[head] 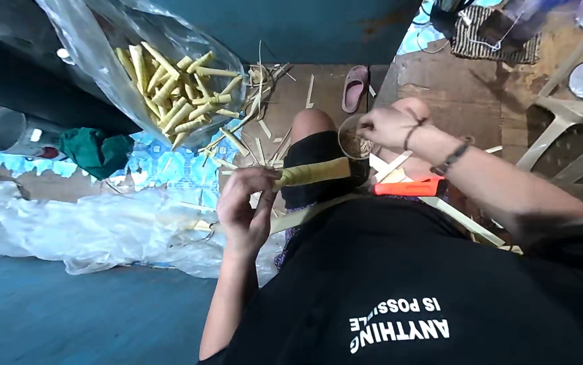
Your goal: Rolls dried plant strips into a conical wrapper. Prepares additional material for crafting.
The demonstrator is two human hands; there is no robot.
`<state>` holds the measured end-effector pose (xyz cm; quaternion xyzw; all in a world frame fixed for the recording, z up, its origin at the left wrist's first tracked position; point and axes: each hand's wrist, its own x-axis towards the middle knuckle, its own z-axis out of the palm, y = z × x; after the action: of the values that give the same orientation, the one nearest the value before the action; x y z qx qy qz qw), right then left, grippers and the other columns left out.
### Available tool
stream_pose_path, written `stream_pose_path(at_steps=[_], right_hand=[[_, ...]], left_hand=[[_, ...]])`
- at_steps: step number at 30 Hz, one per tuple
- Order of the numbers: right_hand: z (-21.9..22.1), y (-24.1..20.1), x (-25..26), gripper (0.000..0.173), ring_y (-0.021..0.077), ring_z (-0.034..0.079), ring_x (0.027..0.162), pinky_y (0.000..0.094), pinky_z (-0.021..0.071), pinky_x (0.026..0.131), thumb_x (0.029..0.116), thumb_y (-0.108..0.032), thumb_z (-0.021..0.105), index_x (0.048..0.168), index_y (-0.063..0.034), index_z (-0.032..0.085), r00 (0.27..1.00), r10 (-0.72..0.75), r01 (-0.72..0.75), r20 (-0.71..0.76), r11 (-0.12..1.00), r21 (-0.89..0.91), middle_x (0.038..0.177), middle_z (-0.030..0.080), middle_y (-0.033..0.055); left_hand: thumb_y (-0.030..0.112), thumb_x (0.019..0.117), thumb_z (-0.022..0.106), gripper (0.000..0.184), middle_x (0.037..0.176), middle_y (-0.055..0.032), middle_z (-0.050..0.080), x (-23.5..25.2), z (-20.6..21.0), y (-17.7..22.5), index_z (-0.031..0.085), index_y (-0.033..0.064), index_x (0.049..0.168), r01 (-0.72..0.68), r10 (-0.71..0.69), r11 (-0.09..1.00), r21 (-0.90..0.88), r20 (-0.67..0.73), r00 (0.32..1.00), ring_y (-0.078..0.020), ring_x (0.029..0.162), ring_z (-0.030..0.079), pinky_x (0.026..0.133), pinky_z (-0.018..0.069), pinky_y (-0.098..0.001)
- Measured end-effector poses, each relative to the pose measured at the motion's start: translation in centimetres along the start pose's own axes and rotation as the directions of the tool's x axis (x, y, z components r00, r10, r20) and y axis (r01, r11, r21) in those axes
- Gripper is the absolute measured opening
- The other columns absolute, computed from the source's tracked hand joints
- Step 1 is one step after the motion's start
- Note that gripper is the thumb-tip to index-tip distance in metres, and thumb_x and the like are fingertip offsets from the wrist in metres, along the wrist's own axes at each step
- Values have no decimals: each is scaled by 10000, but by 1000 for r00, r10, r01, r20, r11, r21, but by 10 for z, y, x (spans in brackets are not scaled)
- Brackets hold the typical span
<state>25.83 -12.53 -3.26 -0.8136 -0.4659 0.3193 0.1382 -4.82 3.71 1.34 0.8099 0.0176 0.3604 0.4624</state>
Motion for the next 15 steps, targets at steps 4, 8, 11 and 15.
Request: stream_pose_path(at_steps=[4, 8, 11, 15], right_hand=[[40, 4, 57, 233, 479, 629, 1138, 673, 463, 987, 938, -115, 710, 1082, 67, 724, 973, 150, -109, 174, 968, -227, 1141, 677, 300], [91, 22, 82, 279, 473, 632, 1124, 675, 506, 895, 823, -73, 773, 1025, 94, 679, 932, 345, -308, 108, 915, -260, 1140, 658, 303], [82, 20, 80, 290, 479, 614, 1169, 670, 487, 947, 842, -53, 758, 1068, 111, 679, 930, 351, -328, 114, 928, -179, 1186, 645, 319], [63, 26, 71, 216, 429, 670, 1046, 645, 511, 911, 902, -146, 742, 1042, 18, 726, 971, 234, -227, 52, 968, -112, 1053, 701, 253]], left_hand=[[75, 986, 642, 60, 1165, 16, 653, -6, -10, 1, 656, 124, 1017, -28, 31, 995, 93, -22, 999, -130, 1164, 633, 1009, 547, -337], [59, 969, 658, 88, 1205, 14, 642, -7, -18, 0, 652, 131, 1020, -15, 24, 992, 123, -68, 997, -130, 1177, 622, 998, 544, -317], [88, 975, 668, 81, 1208, 30, 636, -5, -20, -2, 664, 145, 1032, 15, -8, 997, 71, -101, 995, -119, 1161, 621, 975, 549, -298], [155, 980, 691, 131, 1228, 63, 655, 2, -18, -8, 687, 215, 1096, 136, -174, 968, -209, -173, 969, -97, 1078, 657, 881, 586, -261]])
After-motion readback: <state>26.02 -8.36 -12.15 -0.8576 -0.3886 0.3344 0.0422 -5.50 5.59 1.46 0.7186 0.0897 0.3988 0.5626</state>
